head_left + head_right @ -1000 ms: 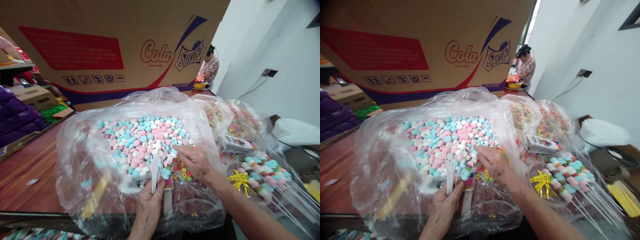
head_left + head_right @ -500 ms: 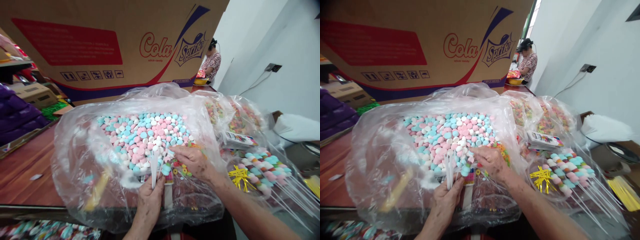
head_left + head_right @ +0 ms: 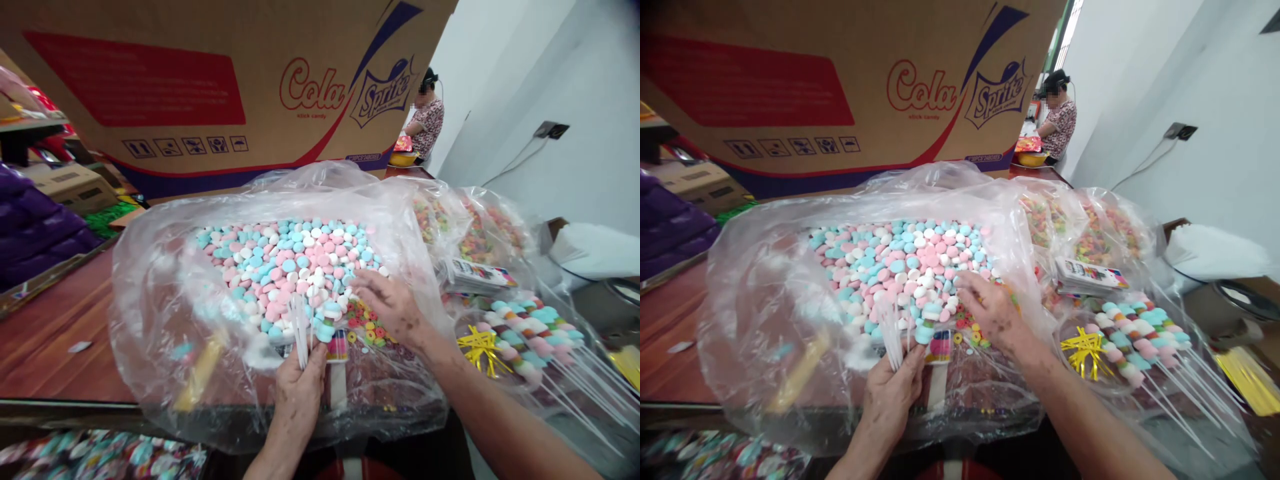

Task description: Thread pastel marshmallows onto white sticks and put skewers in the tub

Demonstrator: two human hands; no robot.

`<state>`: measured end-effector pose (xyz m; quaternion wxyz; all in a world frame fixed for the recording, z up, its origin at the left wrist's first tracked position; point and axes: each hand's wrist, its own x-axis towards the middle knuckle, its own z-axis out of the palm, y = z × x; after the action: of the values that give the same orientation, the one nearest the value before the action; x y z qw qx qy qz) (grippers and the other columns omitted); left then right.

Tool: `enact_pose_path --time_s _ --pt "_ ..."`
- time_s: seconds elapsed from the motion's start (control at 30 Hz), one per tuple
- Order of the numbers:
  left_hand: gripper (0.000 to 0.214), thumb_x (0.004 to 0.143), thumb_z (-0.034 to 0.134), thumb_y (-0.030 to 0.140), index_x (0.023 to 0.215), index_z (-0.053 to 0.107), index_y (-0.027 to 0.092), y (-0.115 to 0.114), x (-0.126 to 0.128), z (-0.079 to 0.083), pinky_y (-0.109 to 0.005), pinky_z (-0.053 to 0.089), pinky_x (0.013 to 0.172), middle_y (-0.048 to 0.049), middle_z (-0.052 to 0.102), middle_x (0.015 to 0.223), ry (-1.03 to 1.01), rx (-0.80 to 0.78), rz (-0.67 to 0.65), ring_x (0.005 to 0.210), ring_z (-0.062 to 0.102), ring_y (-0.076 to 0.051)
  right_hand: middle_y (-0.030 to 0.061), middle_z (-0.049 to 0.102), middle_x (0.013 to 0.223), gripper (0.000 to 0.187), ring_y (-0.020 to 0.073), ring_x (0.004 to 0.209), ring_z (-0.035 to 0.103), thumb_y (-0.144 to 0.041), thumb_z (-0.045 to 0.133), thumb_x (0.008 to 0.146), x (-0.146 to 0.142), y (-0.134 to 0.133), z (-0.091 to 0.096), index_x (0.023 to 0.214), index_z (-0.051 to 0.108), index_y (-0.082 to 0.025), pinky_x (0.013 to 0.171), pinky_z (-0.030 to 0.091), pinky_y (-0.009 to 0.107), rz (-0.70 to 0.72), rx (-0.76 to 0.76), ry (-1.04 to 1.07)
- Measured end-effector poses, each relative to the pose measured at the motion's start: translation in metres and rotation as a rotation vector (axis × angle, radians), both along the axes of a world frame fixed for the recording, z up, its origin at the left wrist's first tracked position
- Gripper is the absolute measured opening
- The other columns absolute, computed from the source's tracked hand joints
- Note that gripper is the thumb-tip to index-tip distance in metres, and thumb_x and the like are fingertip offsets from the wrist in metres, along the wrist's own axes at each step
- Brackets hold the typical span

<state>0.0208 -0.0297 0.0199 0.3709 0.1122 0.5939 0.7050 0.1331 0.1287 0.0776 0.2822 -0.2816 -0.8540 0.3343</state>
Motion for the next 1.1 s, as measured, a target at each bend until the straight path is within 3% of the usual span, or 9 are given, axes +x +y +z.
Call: enact_pose_path --time_s 0.07,0.13,0.3,0.5,0.63,0.77,0.97,1.03,1.1 --pt "0.040 0.062 0.085 0.046 0.083 0.072 0.014 -0.001 0.000 -0.002 -0.017 0.027 0.041 0.0086 0.045 0.049 -0.078 0.032 -0.002 0.043 0.035 -0.006 0.0070 0.073 0.103 0.023 0.0218 0.095 0.066 -0.023 0.051 0.094 0.003 0.010 0.004 0.107 0.070 -0.019 0.087 0.052 0.037 0.031 0.152 -0.118" --pt "0.042 0.061 0.085 0.048 0.081 0.069 0.014 -0.002 0.001 -0.002 -0.016 0.021 0.038 0.0103 0.041 0.046 -0.118 0.024 -0.004 0.040 0.031 -0.005 0.0074 0.072 0.096 0.019 0.0215 0.092 0.064 -0.018 0.052 0.093 0.004 0.011 0.003 0.097 0.070 -0.018 0.087 0.051 0.036 0.192 0.295 -0.267" --pt "0.042 0.062 0.083 0.048 0.082 0.066 0.015 0.000 0.002 0.007 -0.015 0.018 0.034 0.0116 0.041 0.044 -0.097 -0.034 0.017 0.035 0.027 -0.003 0.0086 0.067 0.103 0.022 0.0221 0.101 0.058 -0.011 0.051 0.093 0.004 -0.005 -0.015 0.108 0.065 -0.018 0.100 0.044 0.042 0.404 0.511 -0.417" --pt "0.041 0.065 0.081 0.043 0.089 0.066 0.013 0.000 0.002 0.013 -0.015 0.019 0.034 0.0118 0.041 0.044 -0.106 -0.037 0.006 0.035 0.028 -0.003 0.0071 0.063 0.100 0.020 0.0205 0.097 0.057 -0.011 0.051 0.091 0.005 0.003 -0.017 0.105 0.062 -0.020 0.087 0.049 0.034 0.354 0.434 -0.373" --pt "0.038 0.064 0.081 0.041 0.085 0.065 0.014 0.000 0.003 0.012 -0.015 0.019 0.033 0.0121 0.041 0.043 -0.103 -0.041 0.018 0.033 0.028 -0.003 0.0048 0.063 0.098 0.020 0.0175 0.093 0.057 -0.014 0.050 0.093 0.007 -0.001 -0.014 0.107 0.062 -0.021 0.083 0.047 0.030 0.422 0.401 -0.322" --pt "0.037 0.065 0.080 0.041 0.084 0.064 0.015 0.000 0.003 0.011 -0.015 0.019 0.033 0.0125 0.040 0.044 -0.113 -0.023 0.013 0.033 0.027 -0.003 0.0055 0.062 0.087 0.015 0.0190 0.082 0.055 -0.012 0.050 0.093 0.009 -0.018 -0.022 0.087 0.062 -0.018 0.077 0.045 0.032 0.406 0.562 -0.420" --pt "0.037 0.065 0.081 0.042 0.084 0.065 0.014 0.000 0.001 0.007 -0.015 0.019 0.035 0.0117 0.041 0.046 -0.093 -0.037 0.005 0.036 0.027 -0.003 0.0066 0.064 0.084 0.015 0.0220 0.080 0.053 -0.010 0.051 0.091 0.005 -0.027 -0.037 0.082 0.060 -0.018 0.075 0.045 0.036 0.393 0.756 -0.391" --pt "0.038 0.063 0.083 0.044 0.080 0.064 0.014 0.000 0.000 0.003 -0.016 0.019 0.036 0.0112 0.040 0.046 -0.100 -0.026 -0.004 0.037 0.029 -0.004 0.0064 0.064 0.079 0.017 0.0214 0.078 0.054 -0.009 0.049 0.090 0.004 -0.023 -0.036 0.080 0.060 -0.018 0.075 0.046 0.036 0.374 0.715 -0.300" --pt "0.039 0.062 0.083 0.045 0.078 0.065 0.014 0.000 -0.001 0.000 -0.016 0.019 0.037 0.0106 0.040 0.046 -0.110 -0.002 -0.033 0.039 0.030 -0.005 0.0057 0.065 0.078 0.015 0.0203 0.076 0.056 -0.010 0.049 0.087 0.003 -0.015 -0.030 0.080 0.060 -0.018 0.074 0.047 0.035 0.284 0.531 -0.171"
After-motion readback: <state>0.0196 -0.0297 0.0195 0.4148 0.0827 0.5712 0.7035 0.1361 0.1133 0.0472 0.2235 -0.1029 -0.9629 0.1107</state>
